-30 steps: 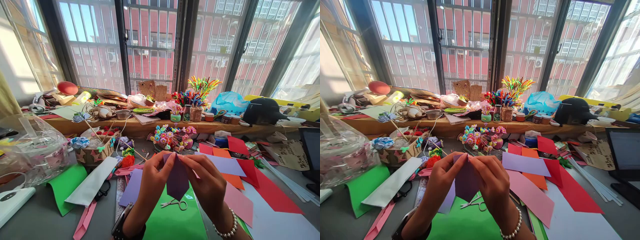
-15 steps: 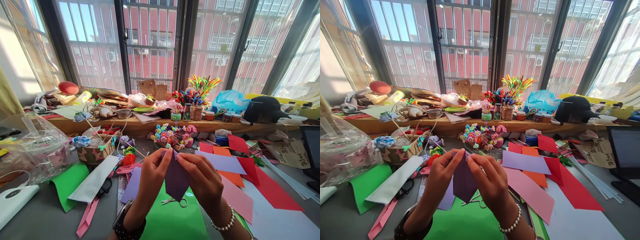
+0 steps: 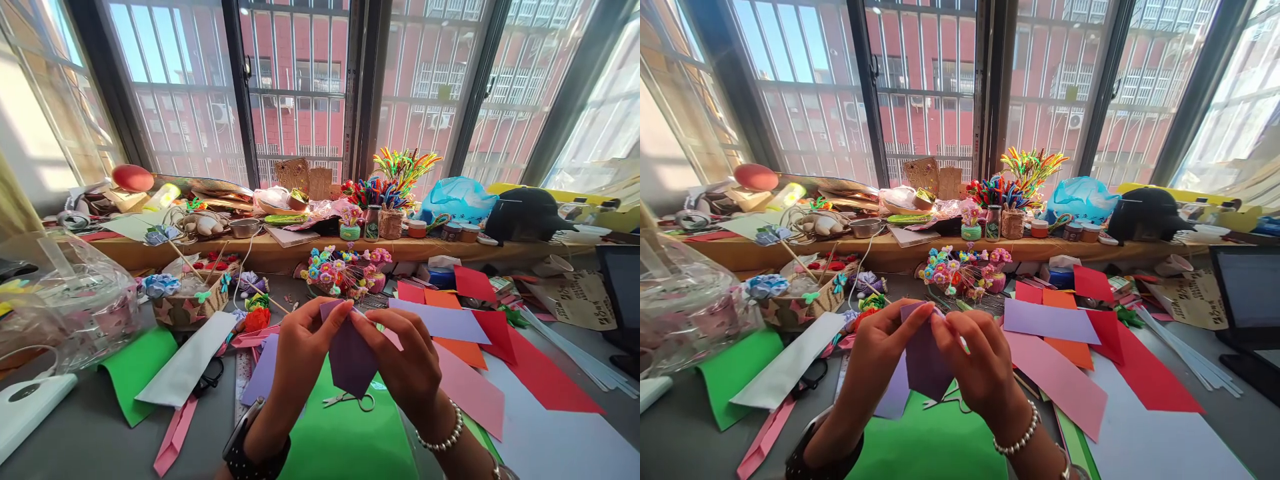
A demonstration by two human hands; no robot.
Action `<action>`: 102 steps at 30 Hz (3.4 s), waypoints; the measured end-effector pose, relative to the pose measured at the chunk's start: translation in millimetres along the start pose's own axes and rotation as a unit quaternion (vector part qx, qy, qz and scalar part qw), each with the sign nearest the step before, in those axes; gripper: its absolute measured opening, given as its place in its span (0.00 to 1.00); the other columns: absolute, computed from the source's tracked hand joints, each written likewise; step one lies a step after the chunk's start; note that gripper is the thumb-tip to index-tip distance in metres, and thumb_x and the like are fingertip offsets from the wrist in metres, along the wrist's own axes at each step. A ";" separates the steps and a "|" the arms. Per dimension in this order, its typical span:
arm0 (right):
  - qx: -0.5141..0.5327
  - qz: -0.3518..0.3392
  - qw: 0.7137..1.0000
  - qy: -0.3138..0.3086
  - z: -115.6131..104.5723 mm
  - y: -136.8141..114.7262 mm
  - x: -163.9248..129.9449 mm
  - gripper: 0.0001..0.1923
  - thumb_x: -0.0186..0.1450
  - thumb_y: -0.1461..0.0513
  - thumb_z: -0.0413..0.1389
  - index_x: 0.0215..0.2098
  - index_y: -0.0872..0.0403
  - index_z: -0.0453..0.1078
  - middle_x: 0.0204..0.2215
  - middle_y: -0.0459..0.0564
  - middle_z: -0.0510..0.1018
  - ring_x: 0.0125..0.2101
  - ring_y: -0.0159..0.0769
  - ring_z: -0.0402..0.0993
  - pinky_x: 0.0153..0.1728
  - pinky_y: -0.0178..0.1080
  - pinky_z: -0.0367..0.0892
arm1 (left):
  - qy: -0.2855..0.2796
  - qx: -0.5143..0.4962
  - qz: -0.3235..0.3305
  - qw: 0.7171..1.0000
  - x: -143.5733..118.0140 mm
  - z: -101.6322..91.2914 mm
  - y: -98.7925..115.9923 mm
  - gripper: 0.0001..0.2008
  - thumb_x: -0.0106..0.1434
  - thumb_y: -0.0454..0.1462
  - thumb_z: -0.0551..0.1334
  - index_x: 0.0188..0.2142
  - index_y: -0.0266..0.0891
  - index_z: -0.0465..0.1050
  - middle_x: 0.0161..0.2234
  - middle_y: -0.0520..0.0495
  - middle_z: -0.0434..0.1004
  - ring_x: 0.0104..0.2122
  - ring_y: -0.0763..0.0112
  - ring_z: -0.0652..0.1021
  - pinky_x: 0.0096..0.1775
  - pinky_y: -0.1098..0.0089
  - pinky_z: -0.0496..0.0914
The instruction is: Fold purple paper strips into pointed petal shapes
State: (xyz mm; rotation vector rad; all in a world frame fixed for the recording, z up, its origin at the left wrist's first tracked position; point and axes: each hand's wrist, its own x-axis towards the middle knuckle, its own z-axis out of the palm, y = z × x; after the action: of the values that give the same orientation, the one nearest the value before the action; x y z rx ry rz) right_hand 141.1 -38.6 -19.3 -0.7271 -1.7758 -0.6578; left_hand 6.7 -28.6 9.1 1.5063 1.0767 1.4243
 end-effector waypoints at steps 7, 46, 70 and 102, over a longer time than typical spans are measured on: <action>0.067 0.042 0.997 0.014 5.6 0.5 5.8 0.13 0.58 0.73 0.51 0.40 0.54 0.68 0.30 0.51 0.71 0.32 0.35 0.67 0.34 0.38 0.67 | 0.007 0.072 0.045 0.996 2.8 -2.9 -0.6 0.10 0.51 0.42 0.61 0.24 0.36 0.72 0.21 0.52 0.72 0.22 0.75 0.69 0.23 0.78 0.63; 0.433 0.500 0.723 -0.201 -4.6 20.3 19.1 0.12 0.52 0.57 0.57 0.20 0.58 0.69 0.16 0.42 0.68 0.20 0.26 0.61 0.22 0.30 0.58 | -0.199 0.042 -0.105 0.973 11.9 -10.5 -5.5 0.13 0.47 0.42 0.63 0.27 0.34 0.77 0.25 0.46 0.77 0.23 0.69 0.73 0.23 0.75 0.63; 0.258 0.384 0.868 -0.183 -2.1 14.8 15.6 0.12 0.59 0.56 0.51 0.24 0.56 0.67 0.22 0.46 0.71 0.24 0.31 0.68 0.25 0.32 0.64 | -0.196 -0.028 -0.141 0.970 12.8 -8.3 -8.3 0.12 0.45 0.40 0.65 0.27 0.33 0.76 0.24 0.49 0.75 0.24 0.72 0.71 0.25 0.76 0.62; 0.232 0.234 0.883 -0.335 -8.3 16.6 17.2 0.10 0.63 0.61 0.46 0.24 0.55 0.61 0.21 0.43 0.67 0.23 0.28 0.61 0.23 0.31 0.55 | -0.335 0.009 -0.130 0.933 18.7 -23.9 -14.1 0.09 0.49 0.39 0.62 0.26 0.33 0.71 0.22 0.54 0.67 0.23 0.78 0.66 0.25 0.77 0.58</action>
State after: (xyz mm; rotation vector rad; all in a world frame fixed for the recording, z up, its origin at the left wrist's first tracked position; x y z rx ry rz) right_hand 154.2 -30.9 1.0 -1.0676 -2.1356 0.4001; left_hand -17.8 -6.6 3.6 1.6159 0.8123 0.6324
